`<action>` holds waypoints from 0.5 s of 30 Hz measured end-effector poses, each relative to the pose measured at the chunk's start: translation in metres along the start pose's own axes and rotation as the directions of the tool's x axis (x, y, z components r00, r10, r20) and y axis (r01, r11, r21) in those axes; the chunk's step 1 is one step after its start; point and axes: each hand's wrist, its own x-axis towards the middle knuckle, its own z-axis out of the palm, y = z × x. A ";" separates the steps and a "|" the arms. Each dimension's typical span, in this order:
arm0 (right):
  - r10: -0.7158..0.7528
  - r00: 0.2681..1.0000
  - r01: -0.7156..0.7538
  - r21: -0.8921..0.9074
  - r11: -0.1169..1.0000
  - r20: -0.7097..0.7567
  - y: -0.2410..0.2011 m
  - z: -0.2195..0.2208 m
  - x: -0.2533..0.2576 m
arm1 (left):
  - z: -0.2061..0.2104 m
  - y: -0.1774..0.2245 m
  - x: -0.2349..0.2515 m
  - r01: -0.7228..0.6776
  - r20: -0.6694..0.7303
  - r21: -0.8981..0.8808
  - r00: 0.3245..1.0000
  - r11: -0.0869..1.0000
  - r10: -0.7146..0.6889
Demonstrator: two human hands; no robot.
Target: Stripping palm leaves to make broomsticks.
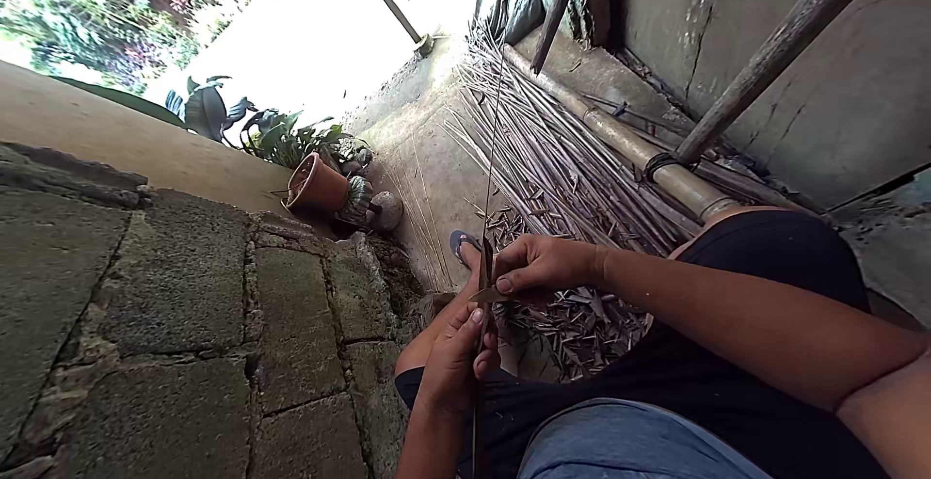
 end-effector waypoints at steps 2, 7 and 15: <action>0.003 1.000 -0.003 0.005 1.000 -0.004 0.001 -0.002 0.000 | -0.002 0.000 -0.001 0.012 0.020 -0.014 1.000 1.000 -0.012; 0.033 0.992 -0.032 0.009 0.999 -0.119 -0.002 -0.011 -0.003 | -0.002 0.001 -0.010 0.014 0.009 0.003 1.000 1.000 -0.014; 0.015 0.906 -0.054 -0.082 0.995 -0.423 -0.002 -0.008 0.000 | -0.006 0.001 -0.011 -0.015 -0.090 0.056 0.996 0.998 0.020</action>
